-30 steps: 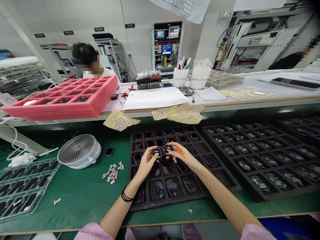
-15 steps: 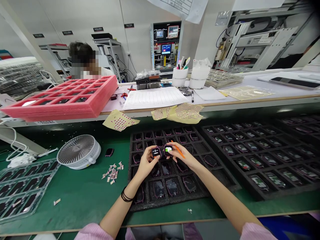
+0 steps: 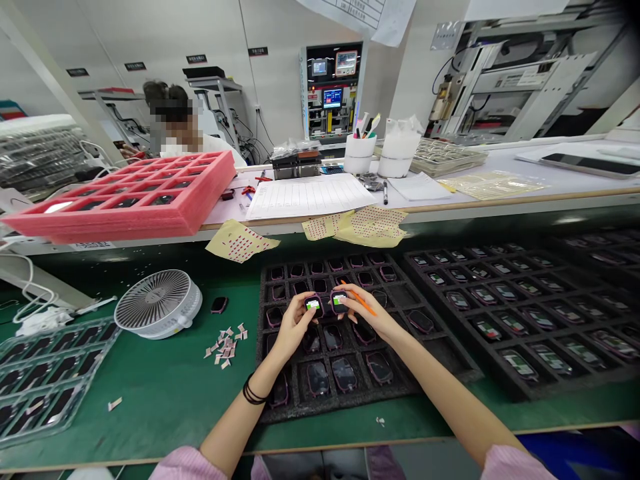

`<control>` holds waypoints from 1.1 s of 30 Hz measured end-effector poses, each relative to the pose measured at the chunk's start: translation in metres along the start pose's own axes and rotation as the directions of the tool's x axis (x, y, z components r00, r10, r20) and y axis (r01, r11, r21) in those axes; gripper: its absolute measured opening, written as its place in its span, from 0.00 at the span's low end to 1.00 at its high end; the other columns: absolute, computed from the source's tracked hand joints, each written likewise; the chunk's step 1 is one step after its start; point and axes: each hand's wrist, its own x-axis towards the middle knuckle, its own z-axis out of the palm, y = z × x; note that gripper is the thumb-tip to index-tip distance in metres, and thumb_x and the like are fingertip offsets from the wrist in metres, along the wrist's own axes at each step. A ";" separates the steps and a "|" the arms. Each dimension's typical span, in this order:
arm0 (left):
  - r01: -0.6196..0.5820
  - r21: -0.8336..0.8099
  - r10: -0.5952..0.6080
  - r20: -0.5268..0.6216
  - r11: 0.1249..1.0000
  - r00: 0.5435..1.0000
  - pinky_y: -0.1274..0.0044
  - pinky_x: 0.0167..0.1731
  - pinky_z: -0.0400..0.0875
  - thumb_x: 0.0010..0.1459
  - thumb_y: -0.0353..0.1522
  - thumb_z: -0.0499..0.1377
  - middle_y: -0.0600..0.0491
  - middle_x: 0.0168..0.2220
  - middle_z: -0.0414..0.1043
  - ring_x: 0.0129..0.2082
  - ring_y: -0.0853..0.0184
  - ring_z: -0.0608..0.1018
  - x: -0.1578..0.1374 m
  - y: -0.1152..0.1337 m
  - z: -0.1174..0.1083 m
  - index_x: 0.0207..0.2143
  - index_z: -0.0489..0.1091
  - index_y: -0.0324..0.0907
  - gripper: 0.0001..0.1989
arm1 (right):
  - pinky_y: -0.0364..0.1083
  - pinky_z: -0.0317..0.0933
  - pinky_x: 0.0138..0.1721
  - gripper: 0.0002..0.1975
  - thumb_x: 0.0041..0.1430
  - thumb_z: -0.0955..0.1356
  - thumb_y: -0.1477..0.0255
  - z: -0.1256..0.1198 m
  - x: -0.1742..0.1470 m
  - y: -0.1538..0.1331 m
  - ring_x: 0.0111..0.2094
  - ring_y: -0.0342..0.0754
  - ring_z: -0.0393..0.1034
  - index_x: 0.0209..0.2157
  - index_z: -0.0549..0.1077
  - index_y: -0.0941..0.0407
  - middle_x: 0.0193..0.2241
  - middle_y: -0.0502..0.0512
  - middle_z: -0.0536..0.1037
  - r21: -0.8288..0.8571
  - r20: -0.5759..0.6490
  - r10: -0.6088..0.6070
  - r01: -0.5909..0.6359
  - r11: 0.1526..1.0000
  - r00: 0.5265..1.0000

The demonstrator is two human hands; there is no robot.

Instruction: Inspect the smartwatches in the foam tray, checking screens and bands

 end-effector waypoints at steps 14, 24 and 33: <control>-0.010 0.095 0.015 -0.047 0.995 0.999 0.81 0.19 0.60 0.61 0.41 0.52 0.56 0.25 0.66 0.18 0.75 0.69 0.000 0.001 -0.005 0.42 0.69 0.40 0.15 | 0.39 0.55 0.15 0.14 0.60 0.65 0.61 -0.003 0.002 0.010 0.22 0.43 0.71 0.42 0.71 0.56 0.27 0.51 0.74 -0.046 -0.024 -0.002 0.001 0.999 1.000; -0.023 0.021 0.022 0.024 1.000 0.999 0.82 0.20 0.64 0.57 0.37 0.57 0.45 0.49 0.68 0.31 0.70 0.75 0.002 -0.008 -0.002 0.53 0.60 0.43 0.22 | 0.38 0.61 0.16 0.22 0.53 0.70 0.66 -0.003 0.004 0.012 0.31 0.46 0.73 0.49 0.65 0.54 0.41 0.57 0.73 0.001 0.099 0.018 -0.018 1.000 0.995; -0.016 0.040 0.017 -0.021 0.999 1.000 0.81 0.23 0.66 0.54 0.37 0.59 0.46 0.48 0.68 0.29 0.71 0.75 0.002 -0.006 -0.002 0.50 0.62 0.41 0.21 | 0.37 0.57 0.16 0.23 0.51 0.71 0.67 -0.004 0.004 0.013 0.29 0.46 0.74 0.48 0.66 0.55 0.40 0.58 0.74 -0.035 0.074 0.011 -0.008 0.999 0.997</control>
